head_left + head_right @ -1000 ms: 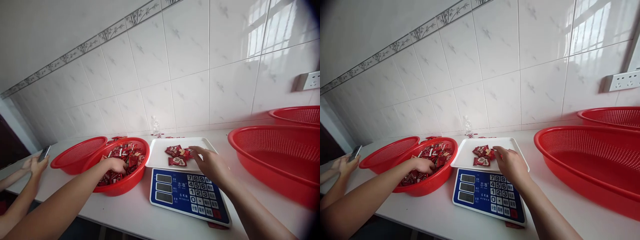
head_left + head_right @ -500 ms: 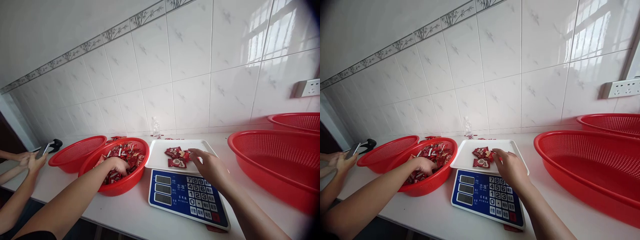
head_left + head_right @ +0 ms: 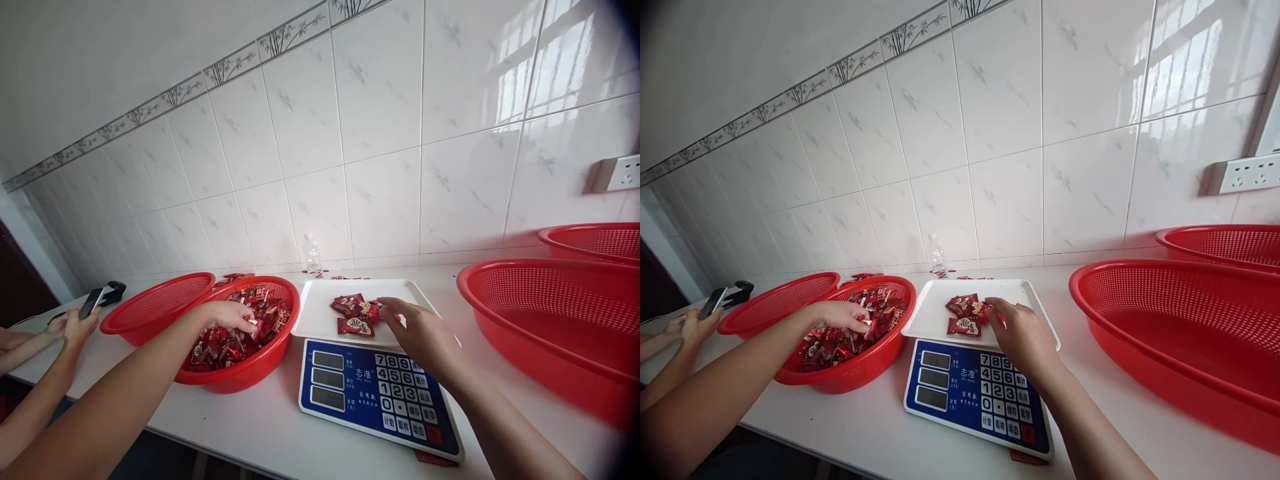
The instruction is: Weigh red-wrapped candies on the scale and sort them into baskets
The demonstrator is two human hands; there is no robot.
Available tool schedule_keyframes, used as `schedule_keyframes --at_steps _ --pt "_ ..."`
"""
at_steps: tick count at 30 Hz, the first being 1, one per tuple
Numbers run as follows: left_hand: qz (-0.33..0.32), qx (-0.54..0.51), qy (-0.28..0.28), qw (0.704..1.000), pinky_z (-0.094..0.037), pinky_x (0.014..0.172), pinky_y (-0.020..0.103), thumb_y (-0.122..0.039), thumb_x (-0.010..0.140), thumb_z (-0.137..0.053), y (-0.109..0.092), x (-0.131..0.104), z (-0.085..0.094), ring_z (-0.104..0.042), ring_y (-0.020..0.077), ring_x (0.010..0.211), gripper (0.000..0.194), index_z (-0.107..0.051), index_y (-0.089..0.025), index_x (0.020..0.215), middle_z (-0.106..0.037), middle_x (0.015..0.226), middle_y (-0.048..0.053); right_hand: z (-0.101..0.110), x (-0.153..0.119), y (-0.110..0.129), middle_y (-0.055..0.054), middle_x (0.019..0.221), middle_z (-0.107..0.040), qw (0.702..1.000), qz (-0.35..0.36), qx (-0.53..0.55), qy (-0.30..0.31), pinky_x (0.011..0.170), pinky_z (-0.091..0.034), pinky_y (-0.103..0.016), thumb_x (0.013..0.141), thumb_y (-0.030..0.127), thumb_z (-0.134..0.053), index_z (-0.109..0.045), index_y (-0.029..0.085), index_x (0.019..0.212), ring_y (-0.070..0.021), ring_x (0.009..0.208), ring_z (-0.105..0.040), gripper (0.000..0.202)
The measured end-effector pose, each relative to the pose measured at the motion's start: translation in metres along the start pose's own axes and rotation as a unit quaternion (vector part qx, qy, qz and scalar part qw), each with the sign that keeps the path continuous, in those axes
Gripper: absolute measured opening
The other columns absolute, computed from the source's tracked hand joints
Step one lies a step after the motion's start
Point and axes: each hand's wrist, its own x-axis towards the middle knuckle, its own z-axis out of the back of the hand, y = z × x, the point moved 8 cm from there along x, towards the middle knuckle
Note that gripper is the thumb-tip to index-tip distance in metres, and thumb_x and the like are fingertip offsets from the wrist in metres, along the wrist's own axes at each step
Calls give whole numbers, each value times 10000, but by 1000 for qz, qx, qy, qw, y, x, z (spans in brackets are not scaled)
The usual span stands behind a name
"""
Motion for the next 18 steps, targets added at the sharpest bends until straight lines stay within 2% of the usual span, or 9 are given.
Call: schedule_keyframes --at_steps 4,8,13,18 --pt "-28 -78 -46 995 -448 628 276 -535 595 -687 -10 -10 22 -547 148 641 461 -509 -203 861 -552 701 -24 -1 0 -1 -47 947 -734 1000 1 4 -10 662 -481 -342 890 383 -384 -647 252 1123 -265 864 -660 375" --pt "-90 -116 -67 987 -447 645 261 -496 596 -692 -38 -13 24 -549 131 695 523 -481 -200 971 -534 799 -20 1 1 -1 -48 957 -733 1000 9 21 -20 706 -484 -349 889 374 -387 -646 243 1120 -259 886 -659 371" --pt "-169 -94 -41 980 -423 598 248 -458 728 -608 -92 1 -3 -553 127 667 331 -492 -185 875 -571 761 -4 10 2 -8 -49 953 -733 998 -21 40 -44 710 -491 -336 881 350 -418 -651 253 1103 -242 874 -667 335" --pt "-214 -19 -20 977 -451 636 269 -364 691 -655 -139 29 -35 -597 166 730 261 -587 -173 856 -635 796 14 14 2 -11 -57 982 -729 997 -32 43 -59 728 -490 -340 882 331 -432 -658 240 1087 -241 884 -672 319"
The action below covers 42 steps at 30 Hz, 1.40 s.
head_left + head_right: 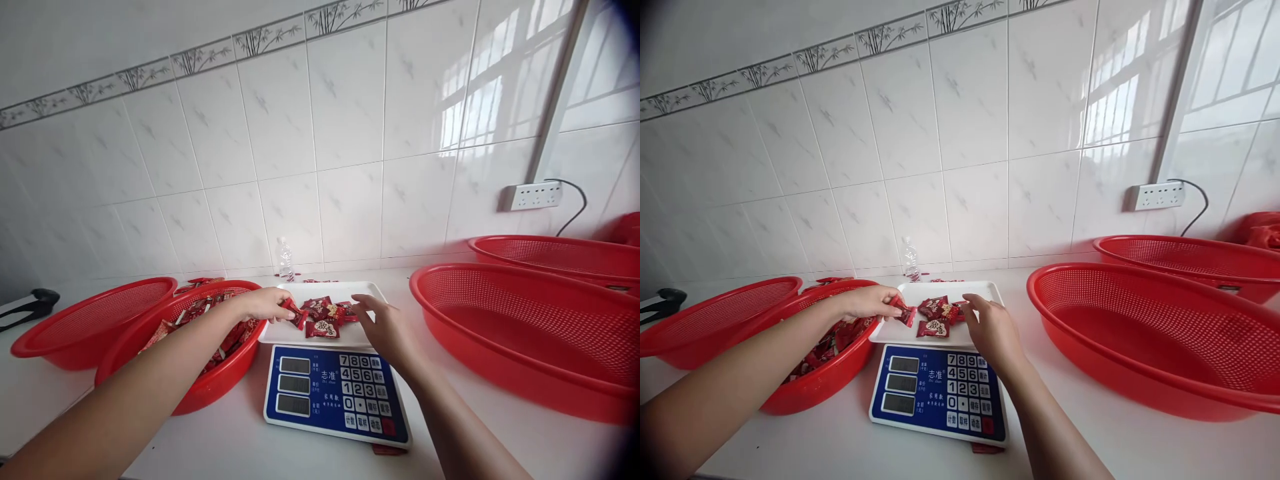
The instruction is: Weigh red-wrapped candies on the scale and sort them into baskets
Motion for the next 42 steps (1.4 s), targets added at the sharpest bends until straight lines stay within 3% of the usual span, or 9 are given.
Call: schedule_keyframes --at_steps 3,7,10,13,19,26,32,35,42 --pt "-12 58 -30 998 -447 833 349 -292 645 -683 -11 23 -13 -591 263 993 389 -613 -175 1010 -656 1060 77 2 0 2 -51 979 -732 1000 4 -1 -2 731 -489 -336 880 326 -437 -662 243 1072 -238 878 -672 307" --pt "-58 93 -92 990 -252 1085 366 -334 801 -537 -34 42 -37 -304 259 1351 606 -374 -181 1365 -344 1477 120 3 0 3 -53 944 -735 1000 1 -3 3 726 -490 -328 886 320 -425 -653 236 1086 -230 876 -669 314" --pt "-89 105 -108 985 -191 1115 433 -507 868 -406 -47 49 -61 -199 284 1396 623 -342 -187 1398 -273 1512 120 1 1 2 -58 958 -732 1000 4 -12 11 753 -487 -322 899 303 -394 -635 227 1120 -223 896 -665 336" --pt "-111 120 -126 979 -100 1088 583 -645 774 -483 -52 55 -77 -122 390 1394 699 -434 -255 1352 -300 1498 117 -2 2 0 -69 993 -725 1000 7 -20 22 772 -483 -321 913 277 -347 -618 213 1149 -223 922 -658 366" --pt "-174 92 -144 970 -201 1077 558 -588 661 -664 -56 60 -75 -325 374 1319 628 -589 -265 1194 -474 1386 112 -11 -1 2 -105 1037 -713 995 34 -52 73 819 -460 -371 910 196 -316 -574 170 1221 -250 935 -652 405" --pt "-171 -51 -263 948 -350 1052 387 -484 943 -283 -56 24 -41 -407 229 1304 483 -424 -195 1304 -450 1404 132 -16 -8 10 -119 1028 -714 988 69 -80 112 914 -388 -437 926 170 -288 -573 184 1219 -259 958 -647 409" --pt "-258 -135 -471 832 -375 1024 387 -375 958 -360 -34 -47 -33 -510 203 1176 288 -499 -209 1148 -580 1203 97 -14 -7 13 -106 1147 -670 989 73 -84 93 870 -419 -370 916 177 -330 -574 184 1213 -252 1043 -609 384" --pt "-278 -85 -495 819 -371 1021 412 -334 961 -357 -24 -62 -46 -499 215 1176 283 -483 -213 1184 -567 1197 101 -16 -6 13 -90 1212 -638 990 78 -76 89 886 -425 -364 925 205 -334 -570 194 1218 -242 1078 -594 377" --pt "-280 -121 -455 837 -397 998 394 -325 964 -349 -11 -60 -57 -530 207 1135 264 -483 -222 1166 -588 1162 96 -24 -2 13 -81 1257 -612 985 59 -53 151 906 -444 -360 931 234 -323 -528 212 1280 -232 1133 -573 406"
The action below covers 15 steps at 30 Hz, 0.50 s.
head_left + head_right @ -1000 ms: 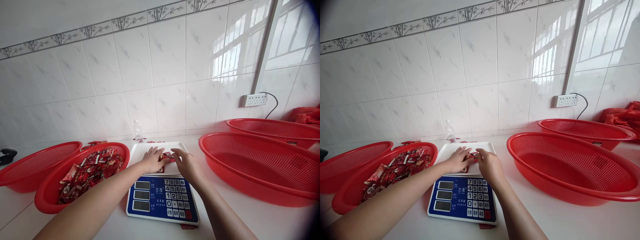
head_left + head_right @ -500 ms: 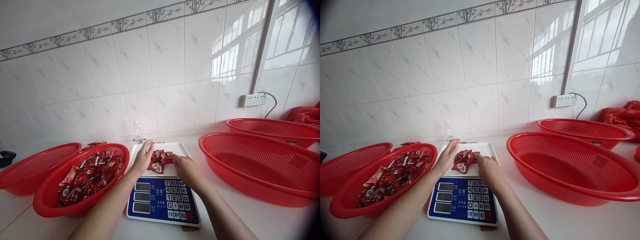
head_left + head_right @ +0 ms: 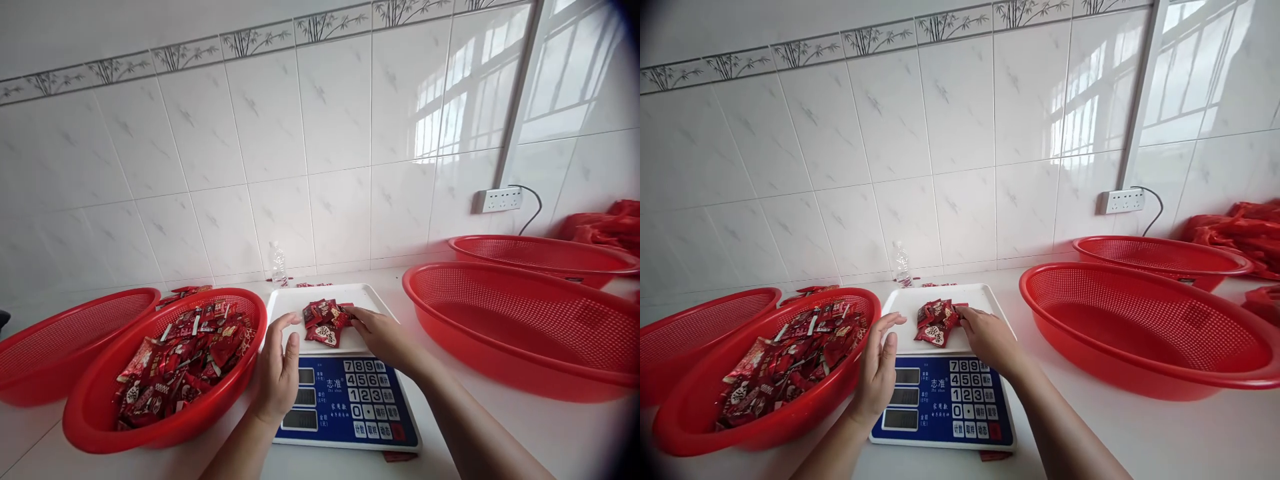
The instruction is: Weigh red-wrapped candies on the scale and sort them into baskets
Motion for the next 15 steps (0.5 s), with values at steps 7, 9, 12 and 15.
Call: schedule_keyframes --at_steps 7,9,12,15 --pt "54 -48 -39 997 -393 993 395 -409 961 -336 7 4 10 -548 201 1104 300 -482 -210 1130 -602 1122 94 10 -3 2 -87 1227 -630 999 -29 -16 10 884 -464 -388 921 274 -364 -553 217 1258 -254 1100 -591 390" --pt "50 -43 -39 997 -396 988 398 -413 958 -343 6 4 11 -542 208 1115 303 -493 -210 1124 -607 1115 95 12 -2 8 -84 1285 -589 1000 -13 -14 11 940 -437 -387 925 338 -382 -551 215 1264 -243 1152 -556 398" --pt "46 -41 -37 997 -401 981 406 -406 957 -350 5 3 10 -540 216 1123 299 -496 -212 1132 -611 1114 97 7 -1 26 -75 1401 -476 998 47 -7 37 1034 -361 -417 913 433 -415 -531 233 1296 -248 1287 -421 447" --pt "47 -48 -42 997 -402 975 399 -411 957 -347 6 4 11 -553 208 1098 301 -486 -216 1138 -609 1111 93 -4 -2 41 -40 1462 -393 992 90 0 90 1081 -281 -484 900 461 -445 -521 293 1306 -266 1368 -281 445"
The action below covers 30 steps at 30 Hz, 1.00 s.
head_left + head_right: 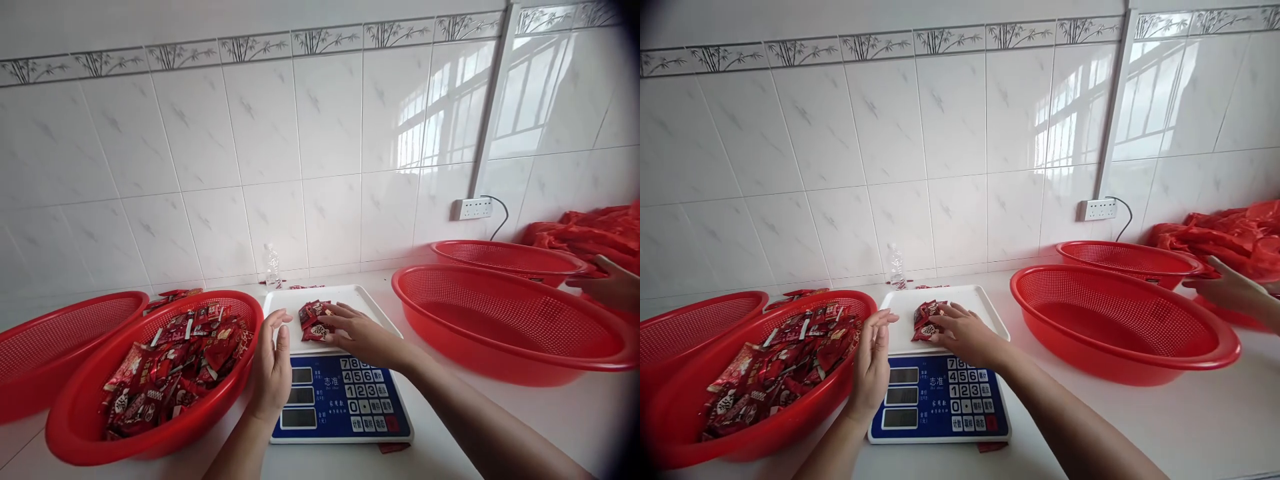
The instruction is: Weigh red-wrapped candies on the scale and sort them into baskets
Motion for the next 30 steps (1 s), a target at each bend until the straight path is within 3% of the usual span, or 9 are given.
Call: schedule_keyframes --at_steps 4,12,19,24,30 --pt "5 -1 -3 1000 -422 950 386 -427 952 -352 1 0 1 -573 205 1065 309 -492 -213 1126 -618 1089 93 -4 -4 5 -59 1426 -444 999 23 12 22 1076 -271 -516 905 438 -443 -556 296 1274 -272 1345 -330 411" --pt "15 -35 7 999 -420 967 390 -411 953 -363 3 0 -1 -557 203 1095 293 -483 -213 1133 -596 1132 100 7 -18 3 -79 1302 -573 999 52 0 1 1025 -359 -439 928 406 -396 -579 246 1249 -239 1219 -487 403" --pt "21 -37 15 999 -410 981 387 -403 954 -368 3 0 -2 -549 197 1099 275 -479 -227 1134 -595 1115 83 13 -17 -1 -84 1211 -594 1000 7 -3 -21 892 -469 -388 910 408 -447 -611 282 1208 -234 1044 -590 363" --pt "18 -34 18 999 -406 984 387 -406 952 -370 4 1 -4 -546 199 1103 280 -485 -225 1132 -584 1151 89 1 -10 2 -66 1317 -544 999 26 -17 7 1030 -364 -434 932 429 -391 -597 295 1233 -249 1234 -468 388" --pt "24 -29 30 999 -402 992 410 -405 954 -362 5 0 -6 -539 197 1102 287 -479 -218 1138 -576 1153 95 -2 -8 2 -82 1404 -464 999 42 -13 28 1056 -311 -499 906 517 -409 -551 299 1287 -305 1315 -364 461"
